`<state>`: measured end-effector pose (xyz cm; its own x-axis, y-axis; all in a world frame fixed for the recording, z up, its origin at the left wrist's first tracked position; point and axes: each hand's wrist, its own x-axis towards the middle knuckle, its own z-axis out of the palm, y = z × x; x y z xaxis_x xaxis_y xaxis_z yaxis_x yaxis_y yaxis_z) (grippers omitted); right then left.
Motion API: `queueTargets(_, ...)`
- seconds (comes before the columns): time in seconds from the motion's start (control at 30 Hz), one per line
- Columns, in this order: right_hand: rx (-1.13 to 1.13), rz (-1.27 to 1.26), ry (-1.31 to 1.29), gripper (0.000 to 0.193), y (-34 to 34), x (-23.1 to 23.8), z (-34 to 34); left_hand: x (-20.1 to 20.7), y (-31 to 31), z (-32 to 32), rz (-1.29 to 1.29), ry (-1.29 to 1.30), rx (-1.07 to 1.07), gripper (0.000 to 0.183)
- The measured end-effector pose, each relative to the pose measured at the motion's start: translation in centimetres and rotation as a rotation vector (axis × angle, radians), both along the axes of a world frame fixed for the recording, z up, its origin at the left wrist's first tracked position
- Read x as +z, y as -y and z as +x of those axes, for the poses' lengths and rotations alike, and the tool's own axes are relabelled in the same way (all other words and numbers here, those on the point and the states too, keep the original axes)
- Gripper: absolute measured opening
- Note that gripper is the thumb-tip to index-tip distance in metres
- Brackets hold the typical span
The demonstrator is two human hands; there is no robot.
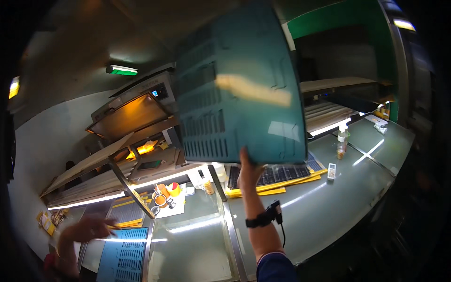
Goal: Retrieving metal panels from a rack, placing them on a workstation for inspection and film application, and returning them.
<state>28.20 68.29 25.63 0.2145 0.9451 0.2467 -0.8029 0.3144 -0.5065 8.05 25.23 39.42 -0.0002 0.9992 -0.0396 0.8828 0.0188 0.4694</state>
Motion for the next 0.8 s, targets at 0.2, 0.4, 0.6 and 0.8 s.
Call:
queueTargets(0.2,0.037,0.12,-0.063,0.052,-8.8,8.2,-1.2,-14.6,8.7,-1.5,-0.325,0.672,0.641,0.047)
queueTargets(0.4,0.392,0.338,0.126,0.018,-18.0,6.2,-3.2,-28.5,15.6,-2.4,-0.415,0.746,1.009,0.057)
queueTargets(0.6,0.173,0.172,0.181,0.048,-8.9,1.7,-2.0,-37.4,17.3,-4.3,-0.709,-0.273,1.073,0.118)
queueTargets(0.8,-0.001,-0.077,0.634,0.023,9.0,-13.8,5.9,-44.5,19.2,-9.1,-0.552,-0.519,0.797,0.095)
